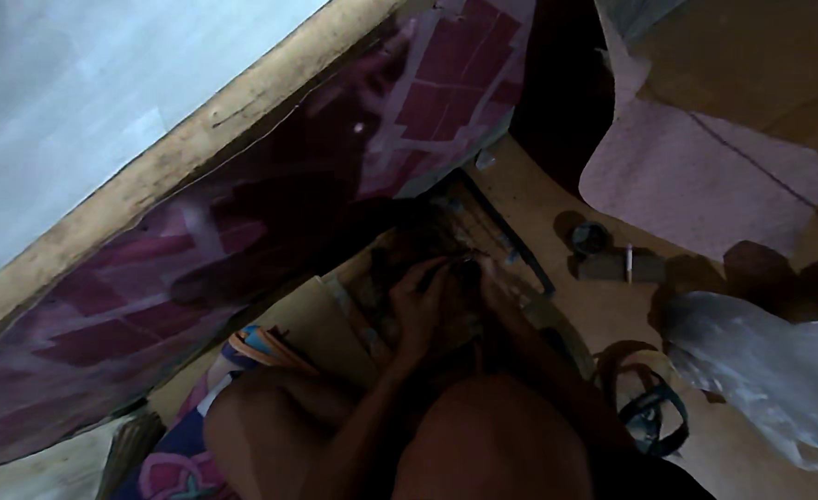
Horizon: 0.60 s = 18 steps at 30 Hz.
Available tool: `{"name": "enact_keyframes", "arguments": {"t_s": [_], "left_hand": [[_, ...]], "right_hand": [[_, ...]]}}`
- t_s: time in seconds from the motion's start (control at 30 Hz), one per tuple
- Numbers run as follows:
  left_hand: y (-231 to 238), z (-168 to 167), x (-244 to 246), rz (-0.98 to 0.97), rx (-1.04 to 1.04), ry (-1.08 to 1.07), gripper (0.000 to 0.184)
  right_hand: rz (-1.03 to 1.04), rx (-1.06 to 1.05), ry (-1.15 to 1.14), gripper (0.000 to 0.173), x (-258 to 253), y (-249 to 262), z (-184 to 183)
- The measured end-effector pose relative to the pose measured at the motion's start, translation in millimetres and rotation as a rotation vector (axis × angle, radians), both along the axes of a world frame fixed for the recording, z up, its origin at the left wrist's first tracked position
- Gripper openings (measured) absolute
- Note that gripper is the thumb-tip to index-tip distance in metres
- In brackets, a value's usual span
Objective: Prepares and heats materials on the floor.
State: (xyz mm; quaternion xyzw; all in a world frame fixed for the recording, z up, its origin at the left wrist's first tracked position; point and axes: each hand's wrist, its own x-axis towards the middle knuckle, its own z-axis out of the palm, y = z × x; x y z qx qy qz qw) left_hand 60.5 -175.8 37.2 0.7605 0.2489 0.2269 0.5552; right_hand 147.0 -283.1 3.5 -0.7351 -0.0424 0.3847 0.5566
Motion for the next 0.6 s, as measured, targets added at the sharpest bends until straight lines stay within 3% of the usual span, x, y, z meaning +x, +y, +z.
{"name": "enact_keyframes", "arguments": {"t_s": [0.33,0.6], "left_hand": [[-5.4,-3.5,0.0,0.021,-0.048,0.032,0.013],[-6.8,-5.8,-0.2,0.021,-0.060,0.018,0.012]], "right_hand": [[-0.102,0.130,0.141,0.041,-3.9,-0.4,-5.7],[-0.098,0.165,0.108,0.046,-2.4,1.0,-0.5]]}}
